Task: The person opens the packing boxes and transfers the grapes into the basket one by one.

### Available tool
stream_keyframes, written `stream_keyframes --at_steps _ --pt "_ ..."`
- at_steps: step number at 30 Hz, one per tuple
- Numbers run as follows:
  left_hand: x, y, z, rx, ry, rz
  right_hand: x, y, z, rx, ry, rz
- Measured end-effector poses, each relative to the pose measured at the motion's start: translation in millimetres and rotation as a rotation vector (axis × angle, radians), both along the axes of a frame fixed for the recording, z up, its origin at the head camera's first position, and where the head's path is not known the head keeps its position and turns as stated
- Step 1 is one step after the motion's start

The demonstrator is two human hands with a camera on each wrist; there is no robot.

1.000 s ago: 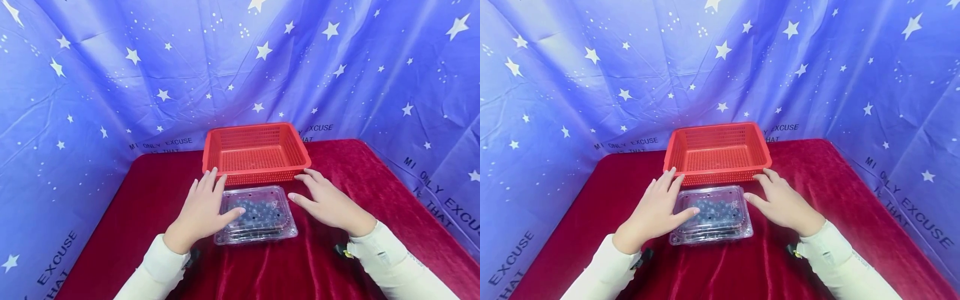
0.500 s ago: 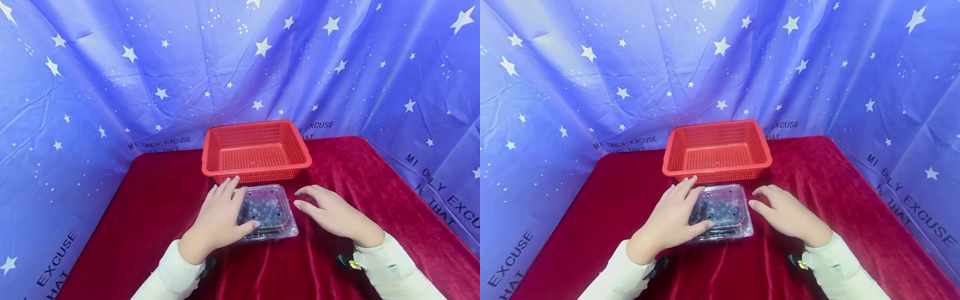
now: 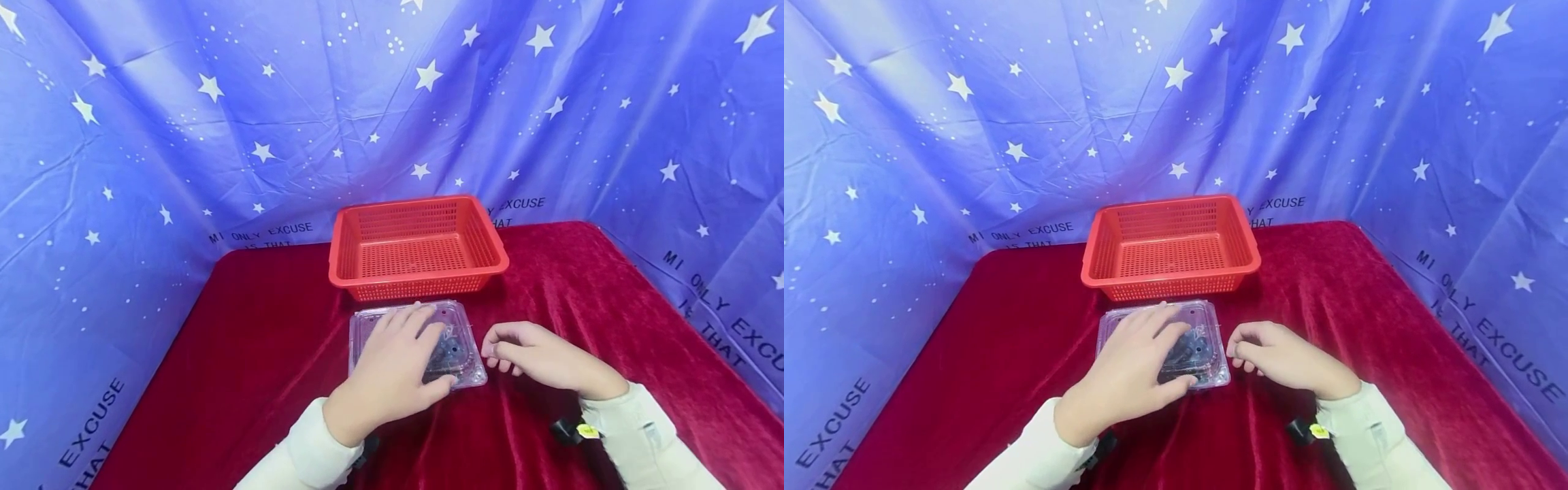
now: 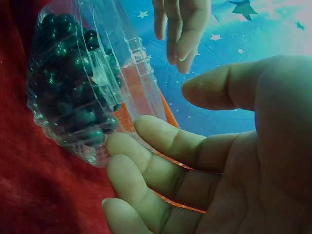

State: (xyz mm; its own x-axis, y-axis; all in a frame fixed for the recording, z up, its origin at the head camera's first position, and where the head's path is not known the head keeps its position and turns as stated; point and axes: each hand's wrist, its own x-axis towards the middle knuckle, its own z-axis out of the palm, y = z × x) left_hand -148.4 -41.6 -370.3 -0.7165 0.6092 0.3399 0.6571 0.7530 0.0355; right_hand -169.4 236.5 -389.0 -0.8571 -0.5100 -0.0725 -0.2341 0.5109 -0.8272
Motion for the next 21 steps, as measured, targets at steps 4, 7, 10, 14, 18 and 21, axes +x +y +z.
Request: stream_keyframes --at_steps 4,7,10,14,18,21 --pt "4.4 8.9 -3.7 0.024 0.080 -0.058 -0.6 1 -6.3 -0.019 -0.055 0.064" --pt "5.7 13.5 -7.5 0.042 0.128 -0.092 -1.1 2 -10.1 -0.021 -0.070 0.087" --pt "5.5 16.7 -11.4 0.059 0.159 -0.121 -1.8 2 -12.4 -0.018 -0.087 0.095" --pt "5.3 20.3 -15.9 0.066 0.177 -0.156 -1.3 1 -14.6 -0.018 -0.117 0.109" --pt "5.5 23.0 -19.6 0.069 0.183 -0.185 -0.1 0 -17.4 -0.008 -0.124 0.121" --pt "5.3 24.9 -23.1 0.061 0.197 -0.203 0.4 -1 -19.8 0.001 -0.128 0.134"
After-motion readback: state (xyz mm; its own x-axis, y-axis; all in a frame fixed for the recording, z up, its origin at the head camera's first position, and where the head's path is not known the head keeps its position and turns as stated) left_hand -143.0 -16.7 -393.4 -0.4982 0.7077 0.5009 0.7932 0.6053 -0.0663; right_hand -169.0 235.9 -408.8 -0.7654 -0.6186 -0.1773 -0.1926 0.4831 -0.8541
